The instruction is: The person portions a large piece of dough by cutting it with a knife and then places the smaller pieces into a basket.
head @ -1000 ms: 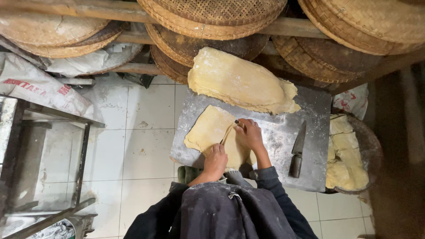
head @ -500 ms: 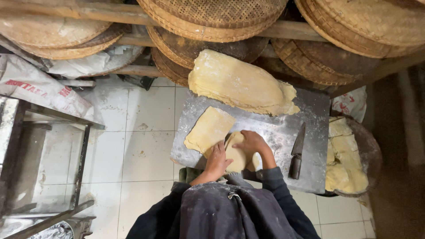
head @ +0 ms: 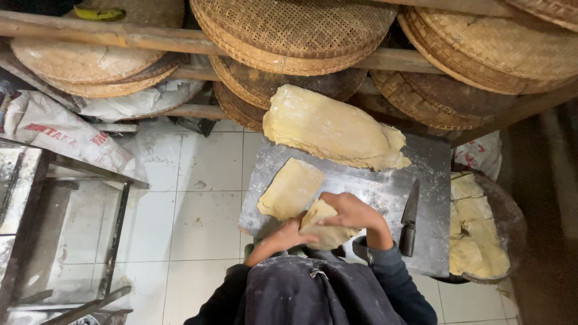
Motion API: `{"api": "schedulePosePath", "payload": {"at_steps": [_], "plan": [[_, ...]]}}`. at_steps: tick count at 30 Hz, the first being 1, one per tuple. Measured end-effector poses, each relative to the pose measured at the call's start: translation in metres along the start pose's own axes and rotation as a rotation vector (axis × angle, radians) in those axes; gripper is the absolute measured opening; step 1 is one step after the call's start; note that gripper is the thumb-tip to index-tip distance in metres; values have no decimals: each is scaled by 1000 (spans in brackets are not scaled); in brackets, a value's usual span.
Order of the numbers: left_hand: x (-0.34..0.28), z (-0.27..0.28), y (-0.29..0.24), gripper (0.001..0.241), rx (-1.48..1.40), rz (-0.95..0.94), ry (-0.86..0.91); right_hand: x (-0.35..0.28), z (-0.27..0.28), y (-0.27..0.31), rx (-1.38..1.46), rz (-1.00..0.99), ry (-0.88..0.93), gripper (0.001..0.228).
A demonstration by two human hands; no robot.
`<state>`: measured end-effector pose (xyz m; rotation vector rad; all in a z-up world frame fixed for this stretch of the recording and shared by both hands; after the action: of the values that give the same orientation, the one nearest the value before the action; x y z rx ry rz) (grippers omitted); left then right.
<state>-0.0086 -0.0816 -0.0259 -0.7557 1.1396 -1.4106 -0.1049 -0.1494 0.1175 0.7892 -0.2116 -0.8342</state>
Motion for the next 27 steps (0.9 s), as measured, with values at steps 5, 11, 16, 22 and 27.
{"api": "schedulePosePath", "payload": {"at_steps": [5,11,16,22,27], "plan": [[27,60,39,79,-269,21,-367,83,5,-38,38,26,-249,56],[32,101,45,55,291,55,-673,122,-40,-85,-200,-313,-529,48],[27,110,25,48,317,26,-746,115,-32,-71,-226,-225,-852,33],[31,120,7,41,533,-41,-784,118,-35,-77,-435,-295,-935,32],[34,129,19,47,488,-11,-725,122,-47,-107,-360,-317,-665,74]]}}
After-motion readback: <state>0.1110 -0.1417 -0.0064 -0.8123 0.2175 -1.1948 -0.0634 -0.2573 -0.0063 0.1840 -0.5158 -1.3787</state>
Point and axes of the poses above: each hand's wrist, its own x-axis towards the middle knuckle, its own z-axis out of the back of the hand, y = z × x, the point moved 10 cm from there along x, towards the middle knuckle, and after that the axes turned 14 degrees about -y, right-handed, at the moved point
